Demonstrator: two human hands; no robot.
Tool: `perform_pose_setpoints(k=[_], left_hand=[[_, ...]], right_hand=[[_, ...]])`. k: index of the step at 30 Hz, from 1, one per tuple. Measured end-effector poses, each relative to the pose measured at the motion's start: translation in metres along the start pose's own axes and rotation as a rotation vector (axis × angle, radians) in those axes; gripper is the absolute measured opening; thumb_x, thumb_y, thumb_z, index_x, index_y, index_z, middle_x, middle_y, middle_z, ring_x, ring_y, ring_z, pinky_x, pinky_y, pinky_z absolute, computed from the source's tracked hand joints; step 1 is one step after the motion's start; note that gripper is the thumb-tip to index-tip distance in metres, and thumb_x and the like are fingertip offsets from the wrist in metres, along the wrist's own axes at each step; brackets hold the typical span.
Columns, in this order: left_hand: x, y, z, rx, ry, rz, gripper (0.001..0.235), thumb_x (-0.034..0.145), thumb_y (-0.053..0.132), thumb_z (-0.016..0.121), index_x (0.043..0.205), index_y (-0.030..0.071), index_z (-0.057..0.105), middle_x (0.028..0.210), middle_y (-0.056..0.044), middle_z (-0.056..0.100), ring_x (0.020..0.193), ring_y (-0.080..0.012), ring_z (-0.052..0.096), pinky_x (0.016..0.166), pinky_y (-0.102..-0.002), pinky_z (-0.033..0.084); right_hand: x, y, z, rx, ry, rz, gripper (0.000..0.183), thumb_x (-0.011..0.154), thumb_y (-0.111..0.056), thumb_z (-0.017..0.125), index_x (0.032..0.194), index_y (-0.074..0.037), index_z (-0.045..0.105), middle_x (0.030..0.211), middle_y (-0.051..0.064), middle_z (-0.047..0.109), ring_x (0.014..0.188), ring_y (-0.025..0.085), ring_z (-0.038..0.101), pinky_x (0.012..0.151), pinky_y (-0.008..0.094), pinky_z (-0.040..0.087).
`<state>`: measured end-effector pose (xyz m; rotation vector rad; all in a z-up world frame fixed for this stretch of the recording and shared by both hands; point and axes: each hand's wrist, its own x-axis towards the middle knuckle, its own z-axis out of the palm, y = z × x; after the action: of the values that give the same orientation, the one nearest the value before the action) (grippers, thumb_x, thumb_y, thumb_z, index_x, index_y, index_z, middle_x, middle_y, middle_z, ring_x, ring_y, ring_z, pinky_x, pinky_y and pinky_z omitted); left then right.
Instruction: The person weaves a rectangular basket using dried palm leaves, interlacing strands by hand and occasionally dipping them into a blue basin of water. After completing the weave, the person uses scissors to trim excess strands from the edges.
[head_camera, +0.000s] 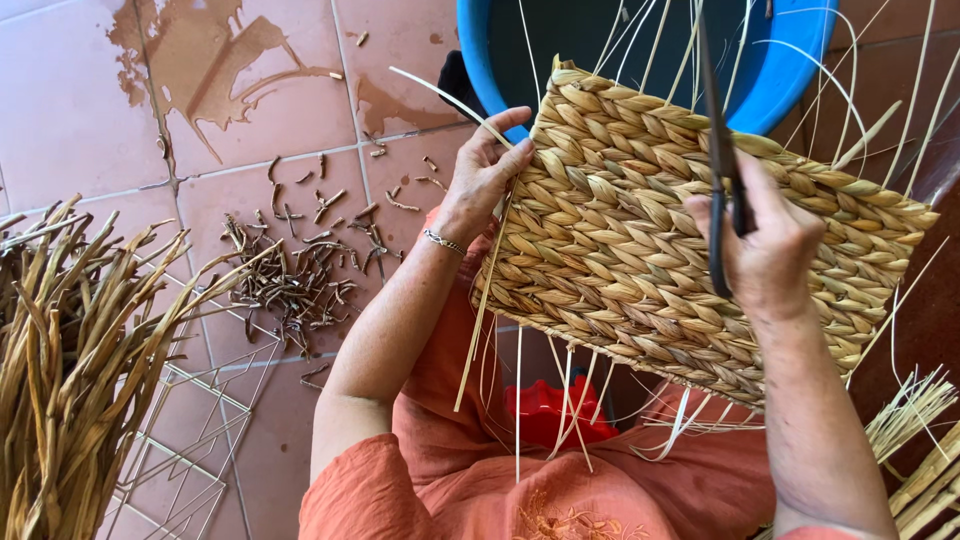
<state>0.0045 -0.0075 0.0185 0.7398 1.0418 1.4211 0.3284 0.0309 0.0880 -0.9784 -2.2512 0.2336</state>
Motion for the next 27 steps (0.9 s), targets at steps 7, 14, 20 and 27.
perform_pose_setpoints(k=[7, 14, 20, 27], left_hand=[[0.003, 0.003, -0.003, -0.022, -0.069, -0.015, 0.042, 0.102, 0.017, 0.067, 0.137, -0.003, 0.056, 0.107, -0.008, 0.074, 0.094, -0.0117, 0.071, 0.085, -0.028, 0.061], [-0.034, 0.011, -0.012, 0.378, -0.011, 0.132, 0.043, 0.102, 0.021, 0.072, 0.137, 0.001, 0.057, 0.11, -0.002, 0.07, 0.098, -0.01, 0.066, 0.085, -0.028, 0.056], [-0.061, 0.012, -0.015, 0.469, 0.006, -0.133, 0.038, 0.096, 0.022, 0.075, 0.127, 0.004, 0.064, 0.097, -0.002, 0.074, 0.086, -0.008, 0.069, 0.076, -0.024, 0.058], [-0.048, -0.007, 0.0, 0.364, 0.008, 0.005, 0.028, 0.098, 0.008, 0.067, 0.122, 0.001, 0.054, 0.097, -0.01, 0.073, 0.083, -0.0104, 0.064, 0.072, -0.027, 0.054]], right_hand=[[-0.048, -0.021, -0.041, -0.188, -0.164, -0.033, 0.067, 0.099, -0.048, 0.077, 0.144, -0.001, 0.065, 0.075, 0.002, 0.063, 0.054, 0.011, 0.058, 0.049, 0.029, 0.048], [-0.062, -0.063, -0.048, -0.179, -0.282, -0.091, 0.076, 0.076, -0.051, 0.083, 0.136, -0.009, 0.064, 0.076, 0.005, 0.058, 0.064, 0.022, 0.056, 0.061, 0.041, 0.045], [-0.061, -0.077, -0.039, -0.182, -0.323, -0.126, 0.074, 0.073, -0.047, 0.086, 0.134, -0.01, 0.066, 0.076, 0.003, 0.057, 0.066, 0.021, 0.058, 0.062, 0.041, 0.043], [-0.071, -0.083, -0.043, -0.144, -0.314, -0.063, 0.07, 0.072, -0.039, 0.086, 0.133, -0.011, 0.067, 0.076, 0.003, 0.058, 0.067, 0.023, 0.058, 0.063, 0.042, 0.044]])
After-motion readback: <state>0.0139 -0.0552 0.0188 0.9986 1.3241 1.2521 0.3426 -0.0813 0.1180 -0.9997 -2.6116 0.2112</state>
